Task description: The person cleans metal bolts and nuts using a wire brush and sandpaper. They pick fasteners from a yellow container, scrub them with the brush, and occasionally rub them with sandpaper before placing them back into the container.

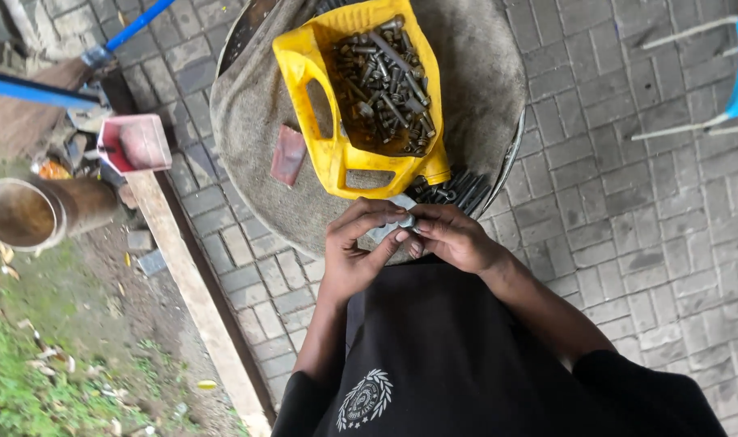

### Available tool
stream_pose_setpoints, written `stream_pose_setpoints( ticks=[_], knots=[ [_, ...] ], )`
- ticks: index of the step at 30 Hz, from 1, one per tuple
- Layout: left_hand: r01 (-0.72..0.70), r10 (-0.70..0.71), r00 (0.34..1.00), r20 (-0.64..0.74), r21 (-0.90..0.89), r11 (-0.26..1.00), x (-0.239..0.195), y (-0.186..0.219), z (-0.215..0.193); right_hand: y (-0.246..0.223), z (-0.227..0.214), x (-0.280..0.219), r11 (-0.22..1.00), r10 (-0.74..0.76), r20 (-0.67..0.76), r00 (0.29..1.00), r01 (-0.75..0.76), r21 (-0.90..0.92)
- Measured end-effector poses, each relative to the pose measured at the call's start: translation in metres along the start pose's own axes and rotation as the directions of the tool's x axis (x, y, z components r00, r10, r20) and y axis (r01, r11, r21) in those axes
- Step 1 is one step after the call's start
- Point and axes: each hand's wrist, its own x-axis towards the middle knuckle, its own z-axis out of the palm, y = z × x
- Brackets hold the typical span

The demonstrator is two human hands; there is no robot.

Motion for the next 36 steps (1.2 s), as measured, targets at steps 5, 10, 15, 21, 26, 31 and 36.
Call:
stream_pose_setpoints(
  ticks=[5, 10, 15, 21, 26, 31, 36],
  knots=[
    [0.013, -0.020, 0.995, -0.093, -0.075, 0.997, -0.011, 0.009, 0.016, -0.009, -0.005, -0.003, 1.000, 0.002, 0.113, 0.994, -0.004, 0.017],
    [-0.020, 0.013, 0.991, -0.134, -0.055, 0.998, -0.011, 0.014, 0.017, -0.016, 0.000, -0.001, 0.999, 0.011, 0.128, 0.992, -0.017, 0.043],
    [-0.032, 0.024, 0.996, -0.085, -0.100, 0.994, -0.003, 0.025, 0.008, 0.000, -0.006, 0.001, 0.987, -0.057, 0.183, 0.981, 0.028, 0.157],
    [0.013, -0.022, 0.998, -0.059, -0.154, 0.988, -0.002, 0.019, -0.007, 0.014, -0.005, 0.009, 0.978, -0.097, 0.170, 0.981, 0.062, 0.200],
    [0.030, -0.031, 1.000, 0.001, -0.198, 0.980, 0.007, 0.015, -0.021, 0.014, 0.015, 0.018, 0.972, -0.103, 0.126, 0.987, 0.073, 0.226],
    [0.056, -0.035, 0.996, 0.080, -0.285, 0.957, 0.023, 0.014, -0.035, 0.016, 0.023, 0.023, 0.960, -0.139, 0.083, 0.987, 0.114, 0.257],
    [0.024, 0.043, 0.975, 0.216, -0.299, 0.954, 0.032, 0.011, -0.039, 0.014, 0.038, 0.025, 0.953, -0.148, 0.034, 0.988, 0.134, 0.272]
  ],
)
